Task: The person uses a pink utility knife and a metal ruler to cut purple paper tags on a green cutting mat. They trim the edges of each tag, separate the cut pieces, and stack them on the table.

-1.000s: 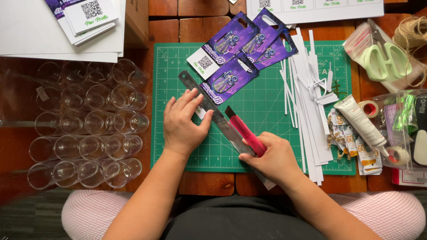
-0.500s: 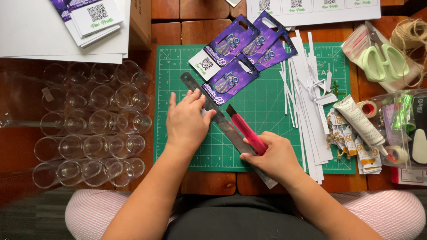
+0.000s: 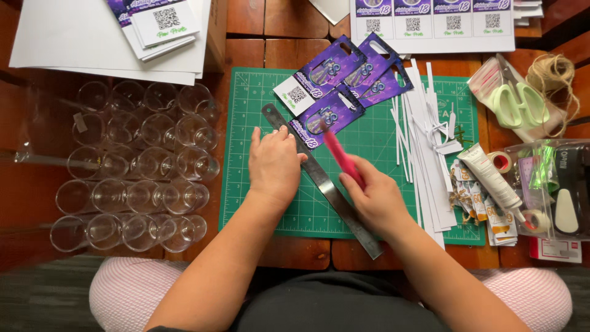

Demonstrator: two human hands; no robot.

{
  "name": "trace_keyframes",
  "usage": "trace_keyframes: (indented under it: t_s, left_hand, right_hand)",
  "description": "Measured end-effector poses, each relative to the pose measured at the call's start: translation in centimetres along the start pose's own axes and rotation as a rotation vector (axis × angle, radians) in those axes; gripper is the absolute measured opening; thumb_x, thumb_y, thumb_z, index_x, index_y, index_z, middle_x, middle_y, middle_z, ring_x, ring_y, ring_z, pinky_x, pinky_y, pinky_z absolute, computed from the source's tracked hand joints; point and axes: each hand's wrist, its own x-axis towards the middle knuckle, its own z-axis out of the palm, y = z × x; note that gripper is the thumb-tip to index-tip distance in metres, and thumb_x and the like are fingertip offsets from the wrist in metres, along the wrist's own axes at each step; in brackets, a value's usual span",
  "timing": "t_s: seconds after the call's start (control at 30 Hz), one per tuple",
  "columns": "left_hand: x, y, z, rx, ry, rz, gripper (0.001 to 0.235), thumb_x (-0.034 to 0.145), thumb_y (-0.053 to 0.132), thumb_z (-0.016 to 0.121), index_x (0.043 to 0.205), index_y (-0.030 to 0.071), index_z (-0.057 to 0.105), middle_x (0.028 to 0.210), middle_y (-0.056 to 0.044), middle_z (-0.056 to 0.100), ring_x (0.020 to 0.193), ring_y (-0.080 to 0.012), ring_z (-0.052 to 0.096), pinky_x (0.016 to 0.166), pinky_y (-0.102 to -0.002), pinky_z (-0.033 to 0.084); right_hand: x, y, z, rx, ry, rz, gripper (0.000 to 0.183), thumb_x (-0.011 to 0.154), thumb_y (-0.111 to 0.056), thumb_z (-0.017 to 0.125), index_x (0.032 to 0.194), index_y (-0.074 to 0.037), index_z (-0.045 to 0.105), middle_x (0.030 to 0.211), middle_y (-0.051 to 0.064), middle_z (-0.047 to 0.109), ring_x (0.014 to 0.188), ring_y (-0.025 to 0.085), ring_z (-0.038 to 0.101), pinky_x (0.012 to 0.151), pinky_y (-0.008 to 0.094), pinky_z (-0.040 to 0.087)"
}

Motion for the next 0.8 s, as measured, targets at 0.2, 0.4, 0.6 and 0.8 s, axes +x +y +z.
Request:
trace_keyframes:
  t_s: [0.2,0.4,0.6,0.8]
  left_hand:
    - [0.4,-0.9,0.7,-0.078,0.015,-0.002,0.054,0.077,0.046,0.083,0.115,0.008,0.075,0.126,-0.011,0.071,0.115,-0.0292,0.067,0.121,-0.055,0.027]
    - [-0.1,-1.5,-0.6,-0.169,0.028,-0.022,0.051,0.076,0.045,0.084,0.118,0.017,0.076,0.126,-0.002,0.071,0.117,-0.0249,0.065,0.121,-0.055,0.029]
    - [-0.1,-1.7,0.3,-0.169,0.060,-0.037,0.050,0.075,0.047,0.084,0.117,0.021,0.076,0.126,0.002,0.071,0.118,-0.0215,0.064,0.122,-0.052,0.028]
    - [0.1,-1.7,0.0,-0.168,0.046,-0.046,0.049,0.074,0.045,0.084,0.117,0.023,0.076,0.125,0.003,0.071,0.117,-0.0214,0.065,0.123,-0.053,0.026]
  right_hand:
    - [3.1,-2.9,2.5,-0.203,-0.085,-0.143,0.055,0.100,-0.033,0.053,0.153,-0.043,0.039,0.113,0.024,0.072,0.107,0.050,0.069,0.094,0.058,0.055]
    - [4.0,-3.3,3.8,-0.369,-0.037,-0.202,0.053,0.099,-0.037,0.055,0.150,-0.044,0.043,0.099,0.020,0.074,0.097,0.046,0.071,0.086,0.058,0.057]
    - [3.9,-3.8,4.0,-0.390,-0.054,-0.164,0.053,0.098,-0.039,0.054,0.150,-0.046,0.047,0.103,0.018,0.075,0.100,0.044,0.072,0.088,0.057,0.058]
    - [3.6,-4.3,3.7,-0.400,-0.078,-0.131,0.055,0.096,-0.041,0.055,0.150,-0.052,0.045,0.104,0.015,0.075,0.102,0.041,0.072,0.089,0.054,0.059]
